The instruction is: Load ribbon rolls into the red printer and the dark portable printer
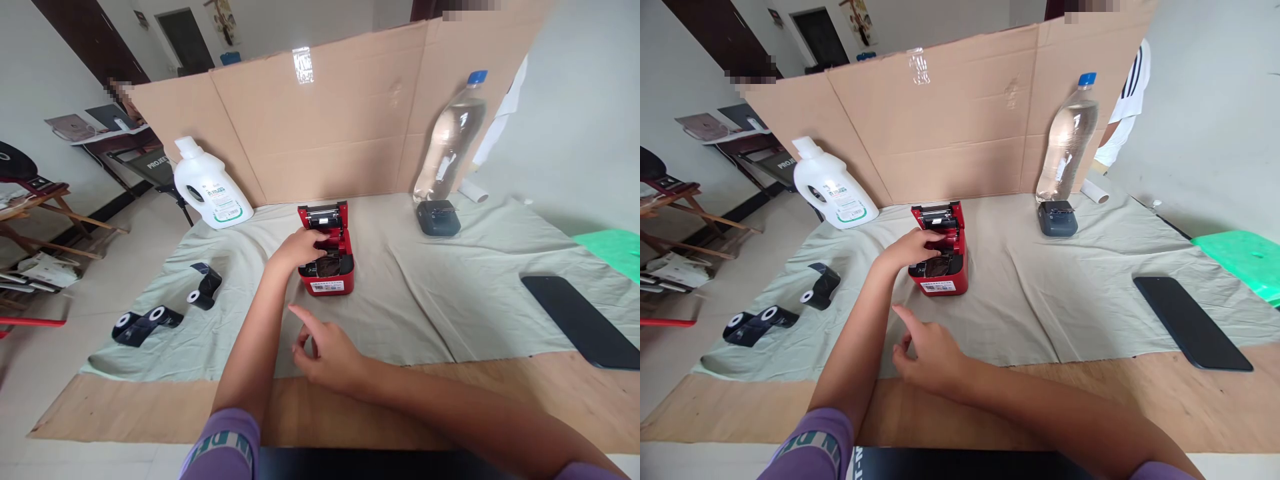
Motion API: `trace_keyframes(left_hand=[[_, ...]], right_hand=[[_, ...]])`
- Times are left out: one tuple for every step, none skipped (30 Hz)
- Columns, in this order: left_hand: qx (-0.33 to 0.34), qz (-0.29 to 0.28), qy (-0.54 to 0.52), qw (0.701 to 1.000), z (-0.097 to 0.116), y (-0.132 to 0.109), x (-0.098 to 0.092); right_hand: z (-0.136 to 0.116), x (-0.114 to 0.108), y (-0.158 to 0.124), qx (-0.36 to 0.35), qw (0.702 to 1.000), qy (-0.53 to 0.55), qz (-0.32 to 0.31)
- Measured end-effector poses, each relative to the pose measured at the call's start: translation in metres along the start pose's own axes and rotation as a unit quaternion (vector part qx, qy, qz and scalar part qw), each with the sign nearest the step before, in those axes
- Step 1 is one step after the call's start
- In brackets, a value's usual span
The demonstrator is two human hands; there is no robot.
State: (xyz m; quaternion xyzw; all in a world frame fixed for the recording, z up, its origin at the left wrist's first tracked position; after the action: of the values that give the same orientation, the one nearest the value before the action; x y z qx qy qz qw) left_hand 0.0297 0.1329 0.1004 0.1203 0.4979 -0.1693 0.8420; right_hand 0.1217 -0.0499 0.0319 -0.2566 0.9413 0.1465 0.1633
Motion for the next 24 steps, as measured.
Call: trace_keyframes(left_hand=[[0.008, -0.014, -0.023, 1.0, 0.003, -0.006, -0.005], [0.019, -0.031, -0.04, 0.999, 0.007, -0.014, -0.009], [0.037, -0.047, -0.047, 0.997, 0.013, -0.024, -0.01], [0.065, -0.053, -0.043, 0.996, 0.019, -0.034, -0.01], [0.104, -0.045, -0.022, 0.993, 0.026, -0.046, -0.007], [0.145, -0.023, 0.012, 0.989, 0.032, -0.057, -0.001], [0.175, 0.019, 0.052, 0.983, 0.035, -0.067, 0.007], [0.198, 0.072, 0.085, 0.974, 0.036, -0.076, 0.015], [0.22, 0.115, 0.111, 0.962, 0.036, -0.083, 0.026], [0.237, 0.16, 0.127, 0.95, 0.034, -0.089, 0.036], [0.251, 0.203, 0.138, 0.936, 0.03, -0.094, 0.045], [0.262, 0.241, 0.144, 0.923, 0.026, -0.097, 0.053], [0.268, 0.277, 0.149, 0.911, 0.023, -0.1, 0.059], [0.271, 0.306, 0.151, 0.9, 0.02, -0.102, 0.063], [0.269, 0.328, 0.152, 0.893, 0.017, -0.103, 0.066], [0.265, 0.344, 0.151, 0.888, 0.016, -0.104, 0.068], [0.259, 0.356, 0.148, 0.885, 0.016, -0.105, 0.07], [0.253, 0.365, 0.145, 0.884, 0.016, -0.105, 0.071], [0.249, 0.373, 0.142, 0.882, 0.017, -0.106, 0.073], [0.246, 0.381, 0.14, 0.88, 0.018, -0.106, 0.074], [0.244, 0.388, 0.14, 0.878, 0.019, -0.107, 0.076], [0.242, 0.393, 0.141, 0.876, 0.02, -0.107, 0.078], [0.239, 0.398, 0.143, 0.874, 0.021, -0.107, 0.079], [0.234, 0.403, 0.144, 0.873, 0.022, -0.107, 0.08]], right_hand=[[-0.003, -0.008, 0.001, -0.033, 0.999, -0.005, 0.036], [-0.008, -0.02, 0.003, -0.075, 0.994, -0.012, 0.079], [-0.013, -0.035, 0.006, -0.121, 0.984, -0.024, 0.127], [-0.018, -0.054, 0.01, -0.164, 0.969, -0.038, 0.18], [-0.022, -0.075, 0.015, -0.192, 0.952, -0.055, 0.231], [-0.022, -0.098, 0.023, -0.203, 0.933, -0.067, 0.289], [-0.018, -0.123, 0.033, -0.182, 0.916, -0.067, 0.35], [-0.01, -0.145, 0.046, -0.147, 0.906, -0.06, 0.392], [-0.001, -0.164, 0.061, -0.114, 0.902, -0.044, 0.414], [0.011, -0.178, 0.077, -0.083, 0.904, -0.023, 0.419], [0.023, -0.187, 0.094, -0.052, 0.91, 0.007, 0.412], [0.036, -0.191, 0.11, -0.022, 0.917, 0.045, 0.395], [0.047, -0.191, 0.123, 0.0, 0.926, 0.08, 0.368], [0.056, -0.187, 0.132, 0.012, 0.931, 0.105, 0.348], [0.063, -0.183, 0.137, 0.016, 0.934, 0.121, 0.335], [0.068, -0.177, 0.138, 0.011, 0.935, 0.127, 0.331], [0.072, -0.173, 0.136, -0.003, 0.934, 0.125, 0.334], [0.074, -0.169, 0.131, -0.026, 0.933, 0.119, 0.339], [0.076, -0.165, 0.125, -0.052, 0.933, 0.113, 0.337], [0.078, -0.162, 0.119, -0.077, 0.936, 0.108, 0.327], [0.08, -0.159, 0.114, -0.096, 0.939, 0.107, 0.313], [0.083, -0.157, 0.11, -0.107, 0.941, 0.111, 0.301], [0.086, -0.154, 0.106, -0.11, 0.942, 0.12, 0.292], [0.088, -0.152, 0.104, -0.108, 0.942, 0.137, 0.288]])
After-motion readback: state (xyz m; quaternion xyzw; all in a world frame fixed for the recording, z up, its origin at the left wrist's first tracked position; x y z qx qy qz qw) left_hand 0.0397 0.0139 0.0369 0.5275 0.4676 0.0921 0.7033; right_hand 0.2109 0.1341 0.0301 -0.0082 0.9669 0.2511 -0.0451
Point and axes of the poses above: each hand's wrist, its own y-axis towards the middle knuckle, its own x-axis out of the palm, z = x × y, the point moved 4 cm from there along y, towards the middle knuckle, and after that the axes turned 1 degree about -x, right-handed, at the moved point
